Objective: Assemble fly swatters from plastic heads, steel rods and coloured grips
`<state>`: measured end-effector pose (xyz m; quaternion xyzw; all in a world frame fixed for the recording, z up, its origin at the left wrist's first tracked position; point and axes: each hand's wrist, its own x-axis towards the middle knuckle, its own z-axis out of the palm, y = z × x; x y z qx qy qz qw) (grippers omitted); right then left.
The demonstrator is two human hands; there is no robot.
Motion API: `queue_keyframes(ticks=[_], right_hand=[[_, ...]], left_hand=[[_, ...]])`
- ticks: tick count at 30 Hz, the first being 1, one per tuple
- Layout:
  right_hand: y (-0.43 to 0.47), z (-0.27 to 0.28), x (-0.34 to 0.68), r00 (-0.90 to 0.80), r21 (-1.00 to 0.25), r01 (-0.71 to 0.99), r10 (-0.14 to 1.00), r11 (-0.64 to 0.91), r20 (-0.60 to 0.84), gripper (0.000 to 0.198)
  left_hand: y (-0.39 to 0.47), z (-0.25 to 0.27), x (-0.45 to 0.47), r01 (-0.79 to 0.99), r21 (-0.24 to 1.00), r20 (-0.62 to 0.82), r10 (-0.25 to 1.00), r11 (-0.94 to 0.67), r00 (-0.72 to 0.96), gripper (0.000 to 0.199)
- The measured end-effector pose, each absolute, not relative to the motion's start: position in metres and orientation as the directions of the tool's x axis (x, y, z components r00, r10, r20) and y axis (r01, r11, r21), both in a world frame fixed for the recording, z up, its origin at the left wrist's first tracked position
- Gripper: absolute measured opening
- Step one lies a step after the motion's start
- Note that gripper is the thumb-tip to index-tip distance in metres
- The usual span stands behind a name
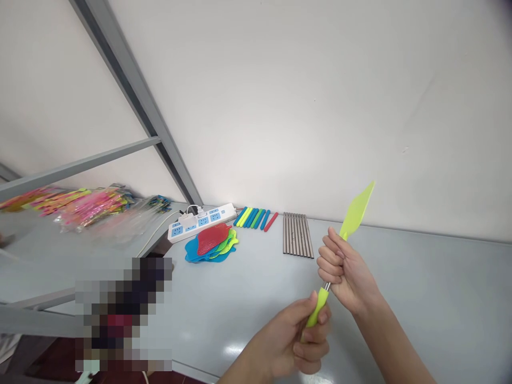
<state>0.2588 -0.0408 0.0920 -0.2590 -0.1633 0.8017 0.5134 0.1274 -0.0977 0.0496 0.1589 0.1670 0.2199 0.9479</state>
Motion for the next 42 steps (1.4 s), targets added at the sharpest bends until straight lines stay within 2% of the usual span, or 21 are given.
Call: queue_keyframes(ticks=[2,4,7,9,11,13,16,19,21,23,26,30,38,42], right_hand=[[-0.041,0.092,0.260,-0.356,-0.554,-0.714,0.904,-0.428,-0.238,0.038],[-0.041,0.091,0.261,-0.351,-0.598,-0.683,0.907,-0.418,-0.233,0.037],[-0.039,0.088,0.261,-0.278,-0.690,-0.636,0.937,-0.345,-0.213,0.035],[-0.039,0.087,0.260,-0.248,-0.726,-0.616,0.950,-0.306,-0.190,0.032],[-0.039,0.090,0.259,-0.258,-0.728,-0.618,0.951,-0.296,-0.167,0.028],[-0.040,0.094,0.259,-0.313,-0.690,-0.649,0.939,-0.320,-0.141,0.023],[-0.039,0.101,0.261,-0.470,-0.576,-0.698,0.879,-0.426,-0.081,0.021],[-0.034,0.103,0.263,-0.590,-0.505,-0.687,0.807,-0.523,-0.032,0.034],[-0.030,0.101,0.262,-0.630,-0.496,-0.666,0.776,-0.556,-0.024,0.044],[-0.025,0.099,0.259,-0.645,-0.499,-0.650,0.763,-0.574,-0.037,0.047],[-0.022,0.099,0.255,-0.634,-0.522,-0.630,0.769,-0.574,-0.079,0.047],[-0.024,0.102,0.250,-0.555,-0.580,-0.635,0.823,-0.511,-0.117,0.047],[-0.027,0.091,0.244,-0.442,-0.607,-0.653,0.879,-0.452,-0.179,0.048],[-0.026,0.085,0.244,-0.421,-0.592,-0.678,0.890,-0.437,-0.175,0.047]], left_hand=[[-0.097,0.048,0.127,-0.308,0.428,-0.265,0.444,0.850,0.856,0.035],[-0.098,0.045,0.128,-0.252,0.566,-0.314,0.489,0.785,0.814,0.040],[-0.101,0.041,0.130,-0.118,0.822,-0.379,0.689,0.557,0.619,0.042],[-0.104,0.040,0.130,-0.050,0.896,-0.365,0.795,0.441,0.484,0.038],[-0.107,0.042,0.129,-0.072,0.892,-0.364,0.803,0.447,0.471,0.038],[-0.109,0.044,0.128,-0.155,0.828,-0.364,0.726,0.539,0.583,0.040],[-0.112,0.046,0.125,-0.266,0.704,-0.283,0.604,0.658,0.745,0.042],[-0.113,0.047,0.123,-0.283,0.602,-0.250,0.513,0.747,0.821,0.043],[-0.112,0.047,0.122,-0.284,0.573,-0.257,0.497,0.769,0.829,0.044],[-0.111,0.048,0.123,-0.289,0.622,-0.265,0.544,0.727,0.796,0.043],[-0.111,0.047,0.128,-0.259,0.792,-0.274,0.700,0.553,0.659,0.042],[-0.112,0.045,0.132,-0.063,0.950,-0.248,0.860,0.306,0.446,0.041],[-0.110,0.039,0.131,0.270,0.951,-0.236,0.915,0.149,0.328,0.041],[-0.108,0.035,0.135,0.386,0.921,-0.167,0.956,0.063,0.242,0.038]])
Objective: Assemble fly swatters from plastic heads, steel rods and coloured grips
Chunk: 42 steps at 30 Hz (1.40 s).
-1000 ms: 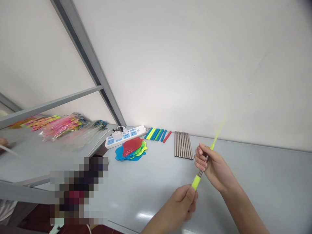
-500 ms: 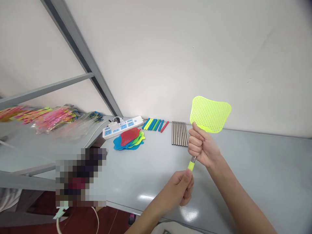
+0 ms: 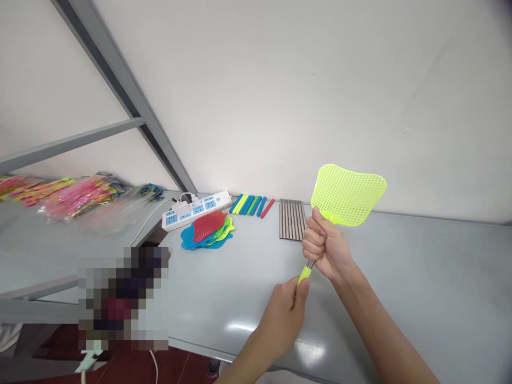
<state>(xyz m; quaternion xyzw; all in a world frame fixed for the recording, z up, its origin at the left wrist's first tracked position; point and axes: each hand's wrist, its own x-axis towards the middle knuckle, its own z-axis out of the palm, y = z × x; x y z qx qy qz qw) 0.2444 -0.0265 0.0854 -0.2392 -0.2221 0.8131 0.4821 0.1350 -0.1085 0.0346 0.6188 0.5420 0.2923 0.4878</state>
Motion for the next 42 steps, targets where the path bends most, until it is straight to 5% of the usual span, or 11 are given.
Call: queue_keyframes(ticks=[15,21,29,42], right_hand=[[-0.032,0.087,0.244,-0.466,-0.744,-0.561,0.881,-0.364,-0.080,0.034],[-0.029,0.096,0.264,-0.286,-0.841,-0.520,0.958,-0.152,0.004,0.015],[-0.022,0.088,0.275,-0.134,-0.968,-0.247,0.988,0.037,0.072,0.019],[-0.014,0.065,0.263,-0.160,-0.975,-0.220,0.986,0.017,0.054,0.025]], left_hand=[[-0.109,0.022,0.132,0.191,0.968,-0.213,0.936,0.163,0.282,0.040],[-0.107,0.030,0.130,0.117,0.972,-0.229,0.933,0.203,0.278,0.041],[-0.109,0.022,0.129,0.128,0.969,-0.239,0.939,0.212,0.249,0.040],[-0.107,0.023,0.123,0.245,0.951,-0.234,0.957,0.189,0.172,0.043]])
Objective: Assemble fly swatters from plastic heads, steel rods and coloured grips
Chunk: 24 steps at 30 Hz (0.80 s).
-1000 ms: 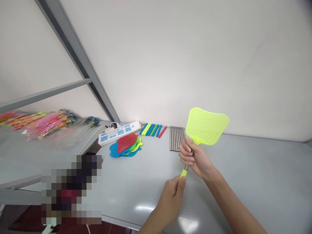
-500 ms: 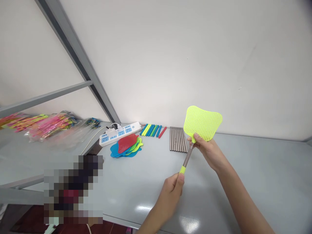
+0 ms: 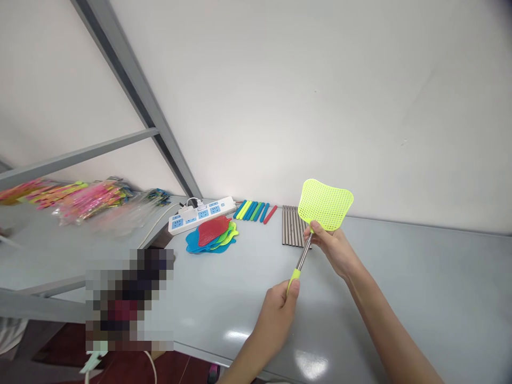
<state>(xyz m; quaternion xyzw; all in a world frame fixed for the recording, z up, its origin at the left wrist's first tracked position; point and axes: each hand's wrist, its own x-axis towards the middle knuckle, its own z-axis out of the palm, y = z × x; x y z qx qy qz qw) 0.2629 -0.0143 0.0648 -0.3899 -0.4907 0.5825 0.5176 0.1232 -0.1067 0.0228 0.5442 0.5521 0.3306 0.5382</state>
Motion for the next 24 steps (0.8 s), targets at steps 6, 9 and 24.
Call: queue_keyframes(ticks=[6,9,24], right_hand=[[-0.013,0.068,0.266,-0.178,-0.974,-0.228,0.984,-0.009,0.033,0.021],[-0.014,0.074,0.269,-0.189,-0.976,-0.216,0.982,-0.022,0.019,0.021],[-0.034,0.068,0.237,-0.529,-0.641,-0.599,0.838,-0.480,-0.134,0.035]], left_hand=[[-0.103,0.027,0.118,0.314,0.937,-0.200,0.971,0.151,0.128,0.041],[-0.101,0.032,0.111,0.289,0.945,-0.216,0.957,0.155,0.194,0.041],[-0.112,0.026,0.119,0.296,0.952,-0.146,0.966,0.078,0.213,0.031]])
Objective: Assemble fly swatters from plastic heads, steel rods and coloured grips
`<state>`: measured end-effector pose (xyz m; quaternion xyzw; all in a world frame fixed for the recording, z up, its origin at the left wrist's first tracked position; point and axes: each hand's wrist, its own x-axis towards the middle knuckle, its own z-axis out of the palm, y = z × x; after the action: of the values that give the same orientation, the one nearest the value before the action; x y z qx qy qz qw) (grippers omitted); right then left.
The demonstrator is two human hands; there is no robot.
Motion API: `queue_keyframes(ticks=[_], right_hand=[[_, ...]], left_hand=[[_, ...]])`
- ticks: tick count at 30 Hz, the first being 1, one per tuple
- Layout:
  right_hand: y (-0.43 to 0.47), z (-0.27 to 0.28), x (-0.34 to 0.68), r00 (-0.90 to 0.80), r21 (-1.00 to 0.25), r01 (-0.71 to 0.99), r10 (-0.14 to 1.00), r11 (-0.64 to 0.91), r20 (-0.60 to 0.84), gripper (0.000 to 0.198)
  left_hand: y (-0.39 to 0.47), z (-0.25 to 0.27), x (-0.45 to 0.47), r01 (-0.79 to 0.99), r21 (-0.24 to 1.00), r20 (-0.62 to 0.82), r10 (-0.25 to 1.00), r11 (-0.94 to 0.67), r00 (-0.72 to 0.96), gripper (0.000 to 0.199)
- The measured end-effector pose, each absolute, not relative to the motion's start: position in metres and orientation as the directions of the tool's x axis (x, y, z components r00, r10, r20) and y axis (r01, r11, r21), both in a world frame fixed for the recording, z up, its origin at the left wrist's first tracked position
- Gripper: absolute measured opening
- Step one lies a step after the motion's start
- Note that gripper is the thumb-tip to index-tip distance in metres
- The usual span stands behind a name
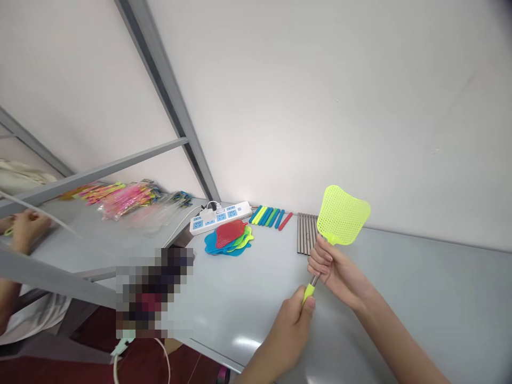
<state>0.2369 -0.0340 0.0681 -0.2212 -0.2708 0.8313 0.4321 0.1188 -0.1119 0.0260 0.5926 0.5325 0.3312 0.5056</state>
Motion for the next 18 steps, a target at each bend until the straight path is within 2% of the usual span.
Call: queue_keyframes(ticks=[4,9,14,18], right_hand=[[-0.043,0.066,0.230,-0.449,-0.667,-0.603,0.877,-0.438,-0.170,0.038],[-0.053,0.070,0.228,-0.436,-0.697,-0.569,0.879,-0.435,-0.193,0.040],[-0.056,0.074,0.227,-0.472,-0.645,-0.599,0.860,-0.473,-0.193,0.041],[-0.059,0.075,0.226,-0.504,-0.599,-0.602,0.833,-0.528,-0.229,0.042]], left_hand=[[-0.121,0.023,0.127,0.201,0.971,-0.175,0.956,0.128,0.236,0.033],[-0.128,0.013,0.138,-0.031,0.968,-0.232,0.934,0.250,0.272,0.037],[-0.131,0.014,0.137,-0.259,0.897,-0.236,0.884,0.358,0.404,0.037],[-0.133,0.020,0.132,-0.412,0.778,-0.208,0.813,0.474,0.543,0.036]])
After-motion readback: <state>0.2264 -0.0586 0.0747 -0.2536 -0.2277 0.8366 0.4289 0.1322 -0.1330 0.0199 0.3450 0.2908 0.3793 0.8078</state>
